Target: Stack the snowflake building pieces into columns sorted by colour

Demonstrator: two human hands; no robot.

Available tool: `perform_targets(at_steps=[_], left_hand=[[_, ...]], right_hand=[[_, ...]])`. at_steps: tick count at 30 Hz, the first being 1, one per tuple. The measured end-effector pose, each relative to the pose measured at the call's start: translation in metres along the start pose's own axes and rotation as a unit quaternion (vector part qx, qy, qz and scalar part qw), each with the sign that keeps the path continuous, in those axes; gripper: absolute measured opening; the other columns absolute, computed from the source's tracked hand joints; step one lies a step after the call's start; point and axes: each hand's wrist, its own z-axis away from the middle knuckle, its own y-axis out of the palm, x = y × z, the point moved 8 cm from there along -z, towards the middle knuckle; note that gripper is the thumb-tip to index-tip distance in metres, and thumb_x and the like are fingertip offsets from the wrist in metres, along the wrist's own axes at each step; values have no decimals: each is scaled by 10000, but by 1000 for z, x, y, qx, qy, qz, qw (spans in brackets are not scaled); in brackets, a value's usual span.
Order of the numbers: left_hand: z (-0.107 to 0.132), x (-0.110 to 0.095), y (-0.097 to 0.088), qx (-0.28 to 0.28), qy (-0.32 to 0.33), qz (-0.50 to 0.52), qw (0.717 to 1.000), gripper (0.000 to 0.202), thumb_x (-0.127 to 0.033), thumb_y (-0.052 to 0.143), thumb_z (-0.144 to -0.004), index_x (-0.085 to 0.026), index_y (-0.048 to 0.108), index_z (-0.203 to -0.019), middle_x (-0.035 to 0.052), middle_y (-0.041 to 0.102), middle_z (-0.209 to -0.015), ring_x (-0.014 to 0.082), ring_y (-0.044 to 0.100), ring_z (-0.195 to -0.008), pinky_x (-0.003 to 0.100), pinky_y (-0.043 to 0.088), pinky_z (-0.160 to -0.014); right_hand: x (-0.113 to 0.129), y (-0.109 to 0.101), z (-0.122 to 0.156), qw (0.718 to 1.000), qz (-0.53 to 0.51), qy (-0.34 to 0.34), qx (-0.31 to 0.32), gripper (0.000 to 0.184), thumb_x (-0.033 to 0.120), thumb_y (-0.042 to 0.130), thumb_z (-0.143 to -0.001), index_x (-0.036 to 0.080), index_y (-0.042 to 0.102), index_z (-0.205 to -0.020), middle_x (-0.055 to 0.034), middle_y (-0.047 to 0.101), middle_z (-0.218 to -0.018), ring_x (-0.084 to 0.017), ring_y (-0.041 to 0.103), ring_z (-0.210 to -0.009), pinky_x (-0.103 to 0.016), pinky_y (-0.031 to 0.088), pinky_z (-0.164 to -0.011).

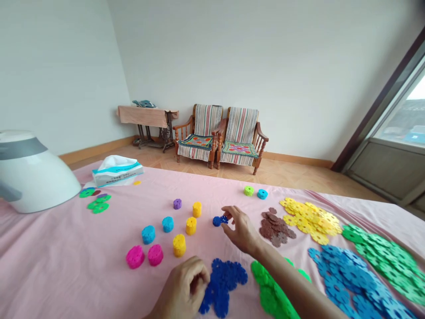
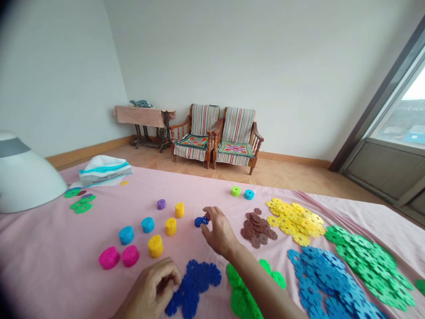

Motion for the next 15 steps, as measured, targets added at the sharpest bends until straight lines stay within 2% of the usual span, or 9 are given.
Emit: perform_targets(at_steps=[6,15], left_hand=[[0,-1,-2,-3,15,1,1000,251,31,400,-627,-189,521,-646,-8,574,-643,110,548,-587,174,389,-538],[-1,-3,-1,8,24,4,1000,262,32,406,-623,-195,531,-662,-8,588,-645,105,548,-565,169,388,-515]], right_hand=[[-4,16,-13,1000,6,-23,19,373,118,560,-723,180,503,-1086,-49,604,-888,-171,546,-841,-334,458,-768],[-8,22,-12,999,-20,-15,34,362,109,540,-742,184,508,-1095,-38,623,-882,-163,547,-830,-343,445,-793]])
